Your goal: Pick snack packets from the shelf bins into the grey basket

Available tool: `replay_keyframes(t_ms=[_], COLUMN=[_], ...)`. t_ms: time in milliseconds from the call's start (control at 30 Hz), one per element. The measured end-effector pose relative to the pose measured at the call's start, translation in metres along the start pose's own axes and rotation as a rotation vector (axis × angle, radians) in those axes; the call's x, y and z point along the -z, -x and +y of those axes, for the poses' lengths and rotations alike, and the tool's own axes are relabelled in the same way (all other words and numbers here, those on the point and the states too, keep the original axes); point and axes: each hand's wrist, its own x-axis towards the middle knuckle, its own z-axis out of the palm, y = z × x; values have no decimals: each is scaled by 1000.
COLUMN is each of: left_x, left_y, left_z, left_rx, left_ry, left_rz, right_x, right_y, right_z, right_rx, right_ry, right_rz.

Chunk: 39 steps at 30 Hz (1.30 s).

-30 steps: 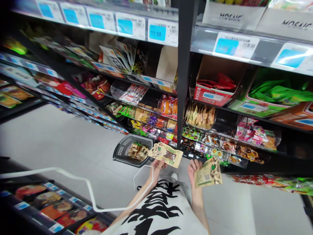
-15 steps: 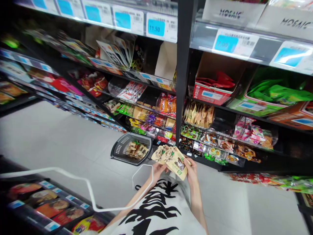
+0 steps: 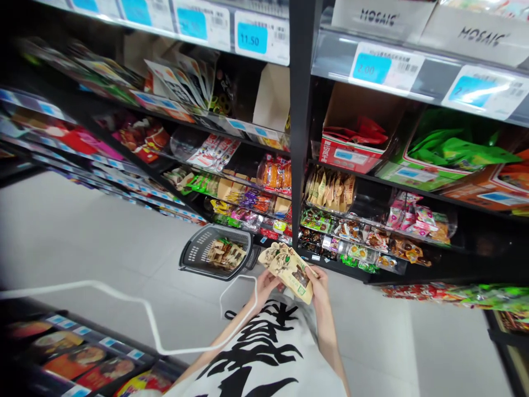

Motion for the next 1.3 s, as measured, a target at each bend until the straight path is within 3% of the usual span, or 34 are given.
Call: replay_keyframes(t_ms=[267, 433, 600, 700, 867, 1100, 1300], left_x=[6, 7, 8, 11, 7, -2, 3], left_y=[1, 0, -2, -1, -1, -6, -5], left_z=[8, 5, -5, -5, 6, 12, 8], left_rx=[-28, -46, 94, 140, 176, 200, 150], left_ry=[18, 69, 190, 192, 148, 124, 141], left_rz=[59, 2, -80, -70, 33, 21, 98], right_x=[1, 2, -5, -11, -21, -31, -28], right_y=[0, -3, -4, -3, -6, -9, -7], right_z=[4, 6, 1, -1, -1, -2, -5], right_rx=[38, 76, 89, 102, 59, 179, -4], right_ry=[-13, -3, 67, 122, 148, 171, 185], right_rz=[73, 86, -31, -94, -71, -28, -203])
